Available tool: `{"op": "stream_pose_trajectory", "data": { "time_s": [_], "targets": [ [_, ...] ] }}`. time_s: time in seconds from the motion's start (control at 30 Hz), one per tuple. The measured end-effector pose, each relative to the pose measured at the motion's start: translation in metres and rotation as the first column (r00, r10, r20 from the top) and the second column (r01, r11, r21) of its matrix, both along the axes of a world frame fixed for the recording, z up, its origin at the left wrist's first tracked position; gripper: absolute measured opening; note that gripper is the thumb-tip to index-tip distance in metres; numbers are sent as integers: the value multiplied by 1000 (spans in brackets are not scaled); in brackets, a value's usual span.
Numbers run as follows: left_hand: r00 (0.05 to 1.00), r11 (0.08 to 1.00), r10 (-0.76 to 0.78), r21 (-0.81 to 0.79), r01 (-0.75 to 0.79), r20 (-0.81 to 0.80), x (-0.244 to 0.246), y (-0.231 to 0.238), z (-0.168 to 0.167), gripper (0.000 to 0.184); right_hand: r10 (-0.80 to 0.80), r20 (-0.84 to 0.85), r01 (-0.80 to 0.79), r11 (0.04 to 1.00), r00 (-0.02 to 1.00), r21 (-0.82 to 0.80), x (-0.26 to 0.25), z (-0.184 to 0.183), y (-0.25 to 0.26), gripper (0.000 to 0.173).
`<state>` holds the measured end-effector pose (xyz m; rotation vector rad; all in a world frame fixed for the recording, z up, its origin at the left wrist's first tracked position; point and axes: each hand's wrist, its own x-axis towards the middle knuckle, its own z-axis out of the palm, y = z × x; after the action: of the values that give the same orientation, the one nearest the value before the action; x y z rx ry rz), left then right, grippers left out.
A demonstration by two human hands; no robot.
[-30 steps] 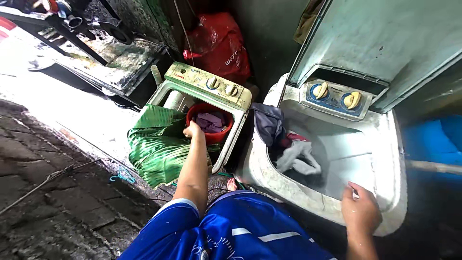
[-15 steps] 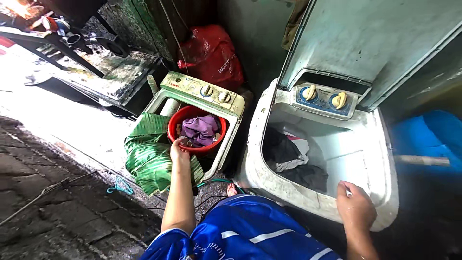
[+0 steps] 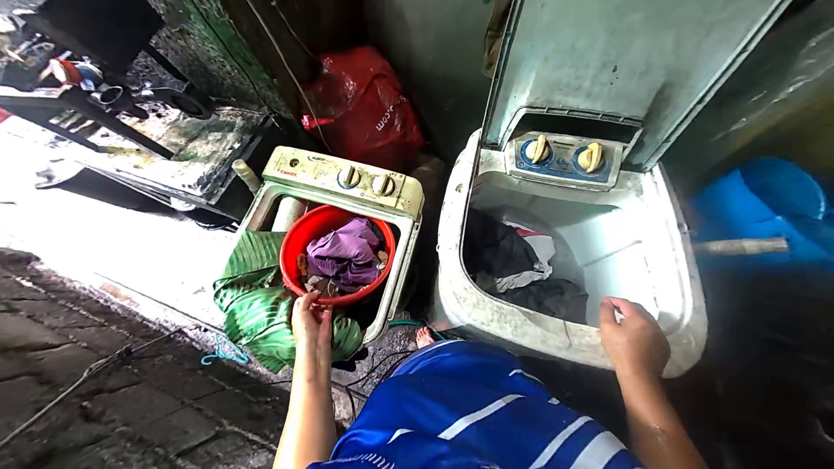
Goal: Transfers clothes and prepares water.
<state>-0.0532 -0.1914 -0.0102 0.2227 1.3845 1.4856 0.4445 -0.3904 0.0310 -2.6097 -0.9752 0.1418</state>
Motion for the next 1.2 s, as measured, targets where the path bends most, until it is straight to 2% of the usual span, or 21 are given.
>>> {"op": "stream_pose_trajectory", "data": {
  "time_s": [0.13, 0.23, 0.33, 0.4, 0.53, 0.6, 0.63, 0.7, 0.73, 0.83, 0.9, 0.93, 1.0, 1.1, 1.17, 1.2],
  "targets": [
    [954, 996, -83, -59, 69, -288, -14, -9, 5, 9, 17, -4, -17, 1000, 1000, -7, 1, 0, 0, 33],
    [837, 985, -161, -139, 102, -523, -18, -6, 6, 12, 17, -10, -17, 1000, 1000, 8, 0, 2, 1, 34],
    [699, 978, -189, -196, 70, -690, -22, -4, 4, 18, 8, -7, -8, 1000, 1000, 23, 0, 2, 1, 34],
    [678, 971, -212, -229, 65, -704, -24, -2, 4, 15, -2, 2, 2, 1000, 1000, 27, 0, 2, 3, 34],
    [788, 978, -178, -195, 76, -589, -42, 1, -7, 16, -9, -23, 10, 1000, 1000, 26, -2, 8, 3, 35],
    [819, 978, -175, -192, 81, -547, -46, 6, -10, 12, 57, -52, -52, 994, 997, 97, -12, 23, 15, 37],
    [826, 978, -174, -191, 82, -536, -46, 9, -10, 10, 142, -39, -132, 973, 989, 191, -23, 29, 32, 37],
    [831, 979, -171, -185, 84, -529, -44, 15, -11, 11, 382, 51, -374, 857, 923, 354, -61, 39, 84, 33],
    [828, 979, -172, -183, 85, -534, -43, 18, -11, 11, 511, 102, -509, 777, 854, 370, -88, 45, 113, 30],
    [807, 978, -192, -174, 112, -558, -37, 30, -11, 10, 816, 206, -834, 487, 540, 260, -173, 45, 202, 26],
    [750, 967, -245, -206, 148, -614, -30, 37, -10, 13, 916, 196, -937, 336, 349, 100, -212, 22, 253, 33],
    [705, 959, -278, -234, 162, -652, -27, 40, -8, 16, 941, 160, -954, 299, 299, 29, -225, 10, 273, 42],
    [610, 942, -329, -292, 164, -721, -24, 45, -4, 21, 944, 107, -946, 319, 313, -49, -238, -8, 297, 58],
    [561, 930, -361, -331, 160, -745, -26, 47, 1, 24, 909, 4, -898, 413, 417, -153, -238, -5, 301, 64],
    [525, 916, -396, -363, 170, -754, -26, 45, 3, 24, 873, 31, -867, 488, 487, -106, -232, -28, 309, 72],
    [478, 910, -413, -375, 178, -776, -27, 45, 4, 24, 861, 53, -857, 509, 506, -86, -230, -37, 312, 74]
  ]
}}
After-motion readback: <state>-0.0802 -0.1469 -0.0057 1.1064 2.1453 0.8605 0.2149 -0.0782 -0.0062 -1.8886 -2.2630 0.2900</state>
